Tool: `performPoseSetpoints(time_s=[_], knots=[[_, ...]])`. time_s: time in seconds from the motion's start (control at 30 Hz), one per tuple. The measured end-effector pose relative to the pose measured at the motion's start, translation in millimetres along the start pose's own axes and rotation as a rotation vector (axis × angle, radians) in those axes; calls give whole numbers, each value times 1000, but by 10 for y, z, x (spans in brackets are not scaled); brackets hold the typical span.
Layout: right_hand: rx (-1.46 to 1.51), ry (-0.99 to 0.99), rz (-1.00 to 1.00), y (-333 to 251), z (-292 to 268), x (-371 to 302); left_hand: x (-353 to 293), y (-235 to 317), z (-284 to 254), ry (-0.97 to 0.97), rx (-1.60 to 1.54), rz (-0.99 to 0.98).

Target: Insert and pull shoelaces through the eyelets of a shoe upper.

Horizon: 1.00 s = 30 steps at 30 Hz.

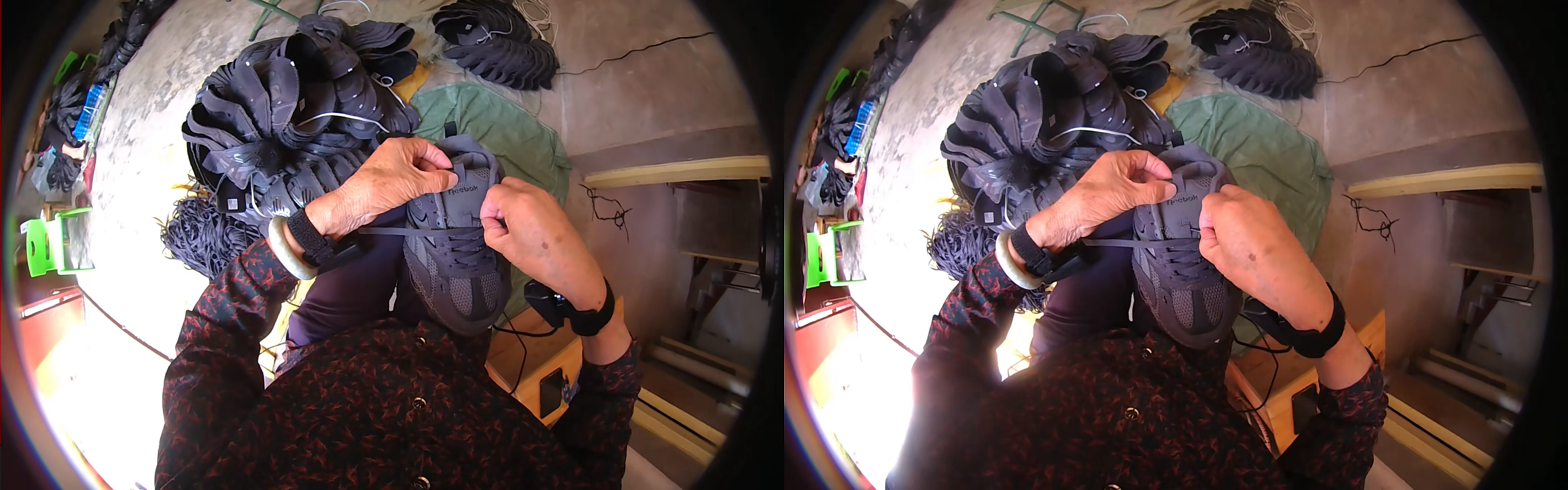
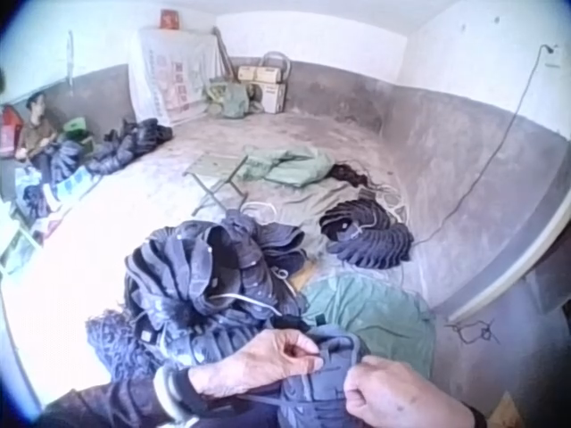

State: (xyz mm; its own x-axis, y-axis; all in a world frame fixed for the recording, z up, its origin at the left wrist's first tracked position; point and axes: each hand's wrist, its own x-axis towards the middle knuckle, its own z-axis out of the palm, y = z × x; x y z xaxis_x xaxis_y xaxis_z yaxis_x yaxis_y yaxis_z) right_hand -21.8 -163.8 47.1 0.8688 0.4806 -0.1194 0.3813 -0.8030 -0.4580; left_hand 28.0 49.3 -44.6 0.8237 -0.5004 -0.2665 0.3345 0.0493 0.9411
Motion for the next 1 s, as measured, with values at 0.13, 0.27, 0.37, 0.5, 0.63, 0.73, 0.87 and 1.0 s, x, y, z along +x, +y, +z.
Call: performPoseSetpoints(time_s=[0.13,0.27,0.37,0.5,0.63,0.73,0.87,1.0], knots=[[38,-40,-3,38,-39,3,18,-5,11,-6,-10,-3],[40,-36,-32,37,-67,22,34,-12,0,-9,15,3],[85,-29,-62,79,-24,27,28,-1,9,14,12,0],[94,25,-14,41,29,-24,41,-32,3,11,10,11],[106,87,7,27,60,-121,50,-47,28,8,33,24],[6,127,-7,-45,69,-133,22,-70,39,36,56,56],[6,166,-1,-120,106,-118,-72,-124,26,121,50,136],[76,249,30,-75,161,-145,-314,-8,143,294,378,274]])
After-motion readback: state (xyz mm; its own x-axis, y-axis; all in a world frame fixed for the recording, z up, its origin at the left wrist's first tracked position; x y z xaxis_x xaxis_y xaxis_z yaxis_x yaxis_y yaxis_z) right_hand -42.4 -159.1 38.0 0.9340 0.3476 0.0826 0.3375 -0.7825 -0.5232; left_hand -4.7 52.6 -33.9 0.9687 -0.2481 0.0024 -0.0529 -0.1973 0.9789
